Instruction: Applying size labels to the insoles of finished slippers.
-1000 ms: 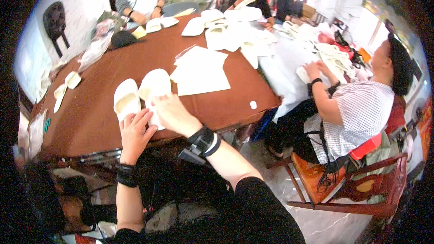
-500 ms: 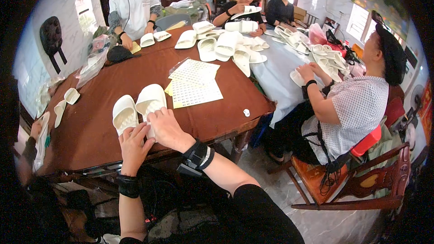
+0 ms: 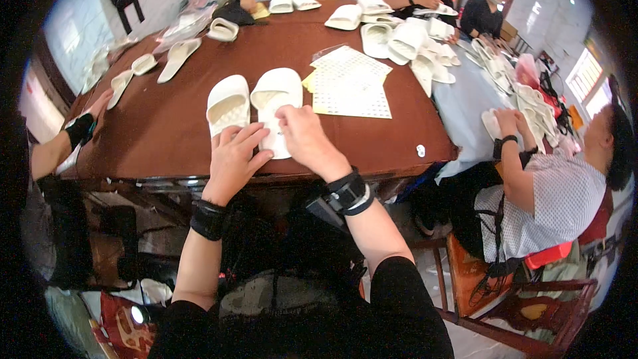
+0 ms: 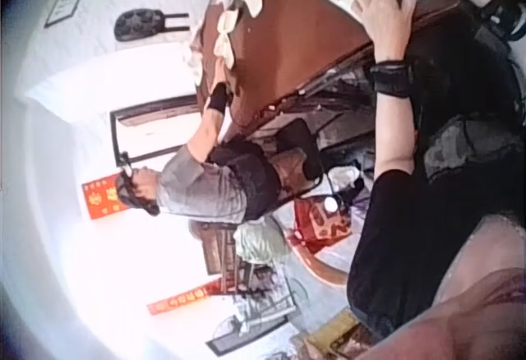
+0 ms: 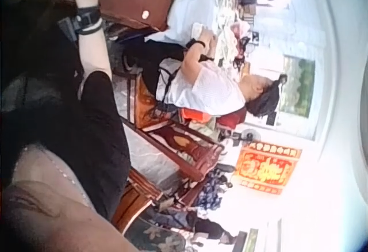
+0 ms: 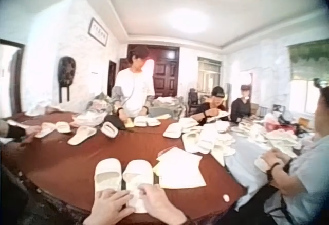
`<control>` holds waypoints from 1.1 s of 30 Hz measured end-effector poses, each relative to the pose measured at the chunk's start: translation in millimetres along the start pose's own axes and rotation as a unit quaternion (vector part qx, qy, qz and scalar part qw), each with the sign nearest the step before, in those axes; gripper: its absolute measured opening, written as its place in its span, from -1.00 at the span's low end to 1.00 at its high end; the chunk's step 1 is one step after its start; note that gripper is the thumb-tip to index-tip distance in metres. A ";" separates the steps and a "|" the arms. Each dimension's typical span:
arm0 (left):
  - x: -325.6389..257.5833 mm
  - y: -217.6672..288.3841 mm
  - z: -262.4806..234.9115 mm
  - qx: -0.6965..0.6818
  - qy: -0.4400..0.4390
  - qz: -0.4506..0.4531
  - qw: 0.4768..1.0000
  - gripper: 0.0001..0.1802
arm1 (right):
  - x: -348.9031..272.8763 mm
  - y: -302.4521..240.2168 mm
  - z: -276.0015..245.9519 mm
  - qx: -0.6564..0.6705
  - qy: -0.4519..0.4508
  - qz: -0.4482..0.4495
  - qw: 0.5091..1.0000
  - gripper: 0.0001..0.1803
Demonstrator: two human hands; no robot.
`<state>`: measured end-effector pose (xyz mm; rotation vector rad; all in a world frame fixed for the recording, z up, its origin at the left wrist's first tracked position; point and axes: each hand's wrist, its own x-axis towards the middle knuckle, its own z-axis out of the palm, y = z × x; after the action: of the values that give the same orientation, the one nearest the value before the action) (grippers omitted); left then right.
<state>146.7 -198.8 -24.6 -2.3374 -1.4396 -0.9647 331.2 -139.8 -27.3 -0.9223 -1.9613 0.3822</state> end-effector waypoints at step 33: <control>-2.7 -3.4 2.7 -0.009 -0.001 -0.008 1.000 -0.55 | -5.1 -4.7 11.1 -0.115 -0.002 -0.122 0.986 -0.74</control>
<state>144.1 -197.6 -28.8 -2.3436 -1.4593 -0.9842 321.4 -145.7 -33.6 -0.8093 -2.1239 0.0160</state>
